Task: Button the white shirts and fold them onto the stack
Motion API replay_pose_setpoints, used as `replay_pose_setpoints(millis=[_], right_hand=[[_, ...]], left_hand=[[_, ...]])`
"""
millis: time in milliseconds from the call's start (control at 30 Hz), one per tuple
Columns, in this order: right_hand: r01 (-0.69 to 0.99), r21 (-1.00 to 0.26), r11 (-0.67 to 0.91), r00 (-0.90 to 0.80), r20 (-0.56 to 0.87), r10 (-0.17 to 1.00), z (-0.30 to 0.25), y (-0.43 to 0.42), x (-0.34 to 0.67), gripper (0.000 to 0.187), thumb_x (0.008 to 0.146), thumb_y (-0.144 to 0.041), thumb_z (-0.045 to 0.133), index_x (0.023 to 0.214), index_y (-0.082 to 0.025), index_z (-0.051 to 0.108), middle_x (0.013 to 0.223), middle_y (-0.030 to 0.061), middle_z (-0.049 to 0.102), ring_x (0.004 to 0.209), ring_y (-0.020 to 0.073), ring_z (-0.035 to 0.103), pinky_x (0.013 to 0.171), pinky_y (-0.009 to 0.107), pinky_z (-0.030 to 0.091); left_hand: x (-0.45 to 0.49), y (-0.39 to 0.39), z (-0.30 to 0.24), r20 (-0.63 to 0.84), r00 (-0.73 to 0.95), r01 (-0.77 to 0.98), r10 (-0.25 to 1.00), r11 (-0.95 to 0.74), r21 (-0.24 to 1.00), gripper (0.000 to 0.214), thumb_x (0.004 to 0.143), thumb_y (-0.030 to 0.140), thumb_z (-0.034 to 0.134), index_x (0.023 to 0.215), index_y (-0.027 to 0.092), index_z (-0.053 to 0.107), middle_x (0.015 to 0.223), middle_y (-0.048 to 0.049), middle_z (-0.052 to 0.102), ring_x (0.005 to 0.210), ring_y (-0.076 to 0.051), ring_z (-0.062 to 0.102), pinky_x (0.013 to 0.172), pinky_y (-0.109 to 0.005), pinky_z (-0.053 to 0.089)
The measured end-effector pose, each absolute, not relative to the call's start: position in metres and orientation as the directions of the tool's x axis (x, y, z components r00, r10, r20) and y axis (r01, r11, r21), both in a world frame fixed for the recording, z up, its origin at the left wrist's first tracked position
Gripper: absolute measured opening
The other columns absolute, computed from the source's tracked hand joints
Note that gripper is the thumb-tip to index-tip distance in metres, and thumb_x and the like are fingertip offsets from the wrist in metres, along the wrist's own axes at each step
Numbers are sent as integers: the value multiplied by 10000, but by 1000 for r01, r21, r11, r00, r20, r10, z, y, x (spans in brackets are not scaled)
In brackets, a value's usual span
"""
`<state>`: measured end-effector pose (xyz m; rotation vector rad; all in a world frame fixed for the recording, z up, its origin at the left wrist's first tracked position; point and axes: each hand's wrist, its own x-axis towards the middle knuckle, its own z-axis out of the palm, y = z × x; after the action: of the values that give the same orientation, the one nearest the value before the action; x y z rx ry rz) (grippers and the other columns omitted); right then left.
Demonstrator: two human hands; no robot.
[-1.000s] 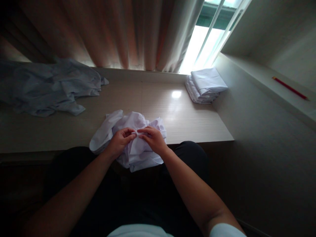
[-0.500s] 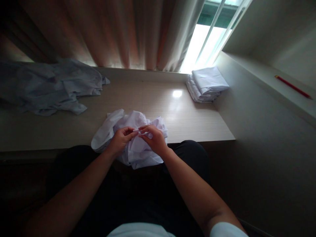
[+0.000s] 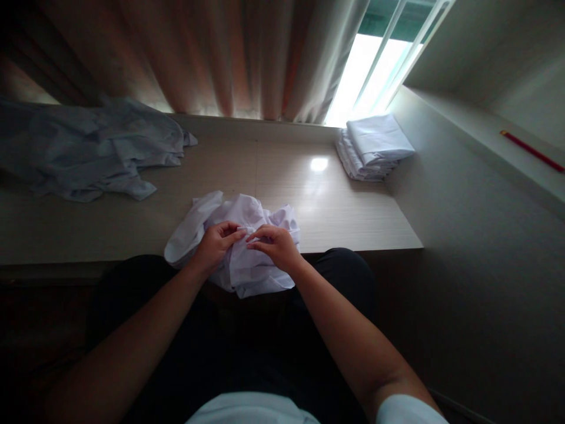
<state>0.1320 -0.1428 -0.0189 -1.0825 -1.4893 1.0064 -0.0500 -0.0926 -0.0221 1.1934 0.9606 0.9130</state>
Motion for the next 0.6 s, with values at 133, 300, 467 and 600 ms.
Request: replay_pose_setpoints(millis=[133,300,467,600], right_hand=[[-14,-978,208,-110,208,972,-19,-142,132,149,748,-339,815,846,-239,764,941,32,733,909,189,655,847,330,500],[20,-993,119,-136,115,984,-16,-143,136,148,783,-329,778,898,-236,776,879,24,744,855,182,660,826,326,501],[140,-959,246,-270,202,941,-10,-142,144,282,928,-280,592,1179,-272,722,964,24,688,904,160,596,865,328,456],[208,-946,250,-308,179,934,-8,-143,151,421,949,-212,502,1339,-330,609,987,13,644,890,161,554,863,343,461]], left_hand=[[-51,-94,-20,-115,350,-64,930,146,987,302,683,387,822,807,151,679,772,-7,677,710,-126,596,669,-237,438],[-51,-93,-22,-116,349,-62,930,146,987,286,691,369,818,818,154,678,766,-3,672,700,-122,593,664,-234,432],[-51,-92,-24,-109,340,-76,934,143,987,267,707,363,810,815,153,686,783,-7,681,712,-121,599,673,-231,436],[-51,-94,-22,-132,385,-86,913,178,980,283,731,386,795,861,153,701,827,-21,698,728,-130,611,682,-238,446]])
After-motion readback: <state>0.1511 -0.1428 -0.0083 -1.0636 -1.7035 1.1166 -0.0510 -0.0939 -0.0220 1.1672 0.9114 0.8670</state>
